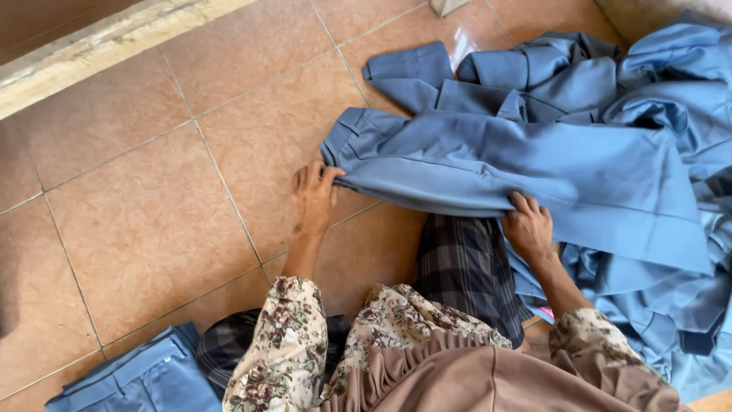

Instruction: The person sits on a tiled floor and folds multiple pairs of blue trousers by hand. Each pair is laid flat, folded lengthwise, then folded into a compact rectangle and placed into a growing stack.

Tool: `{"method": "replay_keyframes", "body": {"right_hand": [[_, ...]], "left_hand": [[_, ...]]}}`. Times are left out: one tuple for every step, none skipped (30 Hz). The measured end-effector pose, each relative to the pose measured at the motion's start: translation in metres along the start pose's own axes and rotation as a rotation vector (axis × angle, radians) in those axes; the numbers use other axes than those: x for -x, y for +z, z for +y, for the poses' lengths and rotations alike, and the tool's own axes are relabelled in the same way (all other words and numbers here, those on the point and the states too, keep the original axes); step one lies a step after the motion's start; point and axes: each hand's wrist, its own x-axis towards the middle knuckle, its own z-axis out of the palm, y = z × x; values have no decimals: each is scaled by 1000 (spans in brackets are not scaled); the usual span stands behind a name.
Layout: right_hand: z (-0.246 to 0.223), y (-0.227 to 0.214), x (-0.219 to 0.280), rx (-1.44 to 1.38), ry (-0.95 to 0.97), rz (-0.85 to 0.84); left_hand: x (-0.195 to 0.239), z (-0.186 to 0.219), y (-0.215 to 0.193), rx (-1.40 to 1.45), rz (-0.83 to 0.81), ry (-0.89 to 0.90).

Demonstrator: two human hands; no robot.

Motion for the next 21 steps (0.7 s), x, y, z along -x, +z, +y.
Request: {"method": "replay_keyframes", "body": {"right_hand": [[-8,9,-17,-2,-6,7],[-17,17,-35,-37,31,-59],[-27,25,-53,-73,67,-125],[-43,30,-70,-78,59,-118],[-61,36,-87,-161,95,-232],[-79,40,-104,-243,130,-347],[-98,77,-105,-254,120,-340],[-117,114,-108,-335,207,-488],[-138,150,-109,-415,288,-642],[-160,179,-99,-426,272,-641],[-183,207,-88,-320,113,-645],[-207,236,-78,-213,-45,-640],[-223,206,-89,-224,-61,-639],[-238,176,-99,-267,-55,-640],[-250,145,-105,-307,-46,-646],[-265,150,-106,-314,-59,-650],[-276,155,-105,-315,-81,-622],[-288,159,-105,-316,-102,-594],[-305,163,-105,-318,-113,-595],[-322,166,-105,-299,-194,-512],[-338,169,-103,-281,-274,-430]], "left_hand": [[-2,-13,0,-5,6,-5],[-5,-26,0,-56,41,-4],[-7,-40,-1,-109,76,-3],[-2,-54,-3,-116,81,-9],[4,-69,-7,-166,90,-32],[11,-84,-11,-215,99,-56],[28,-105,-5,-230,102,-62],[46,-127,0,-298,89,-74],[67,-148,3,-368,72,-89],[92,-162,4,-384,71,-100],[117,-176,4,-420,-30,-159],[143,-190,4,-453,-131,-220],[163,-195,-1,-467,-135,-232],[183,-201,-6,-447,-187,-293],[205,-202,-9,-420,-241,-354],[220,-210,-16,-428,-247,-366],[235,-216,-21,-440,-249,-403],[250,-221,-27,-451,-252,-441],[255,-226,-45,-455,-252,-451],[259,-231,-63,-484,-276,-510],[265,-235,-81,-512,-301,-570]]}}
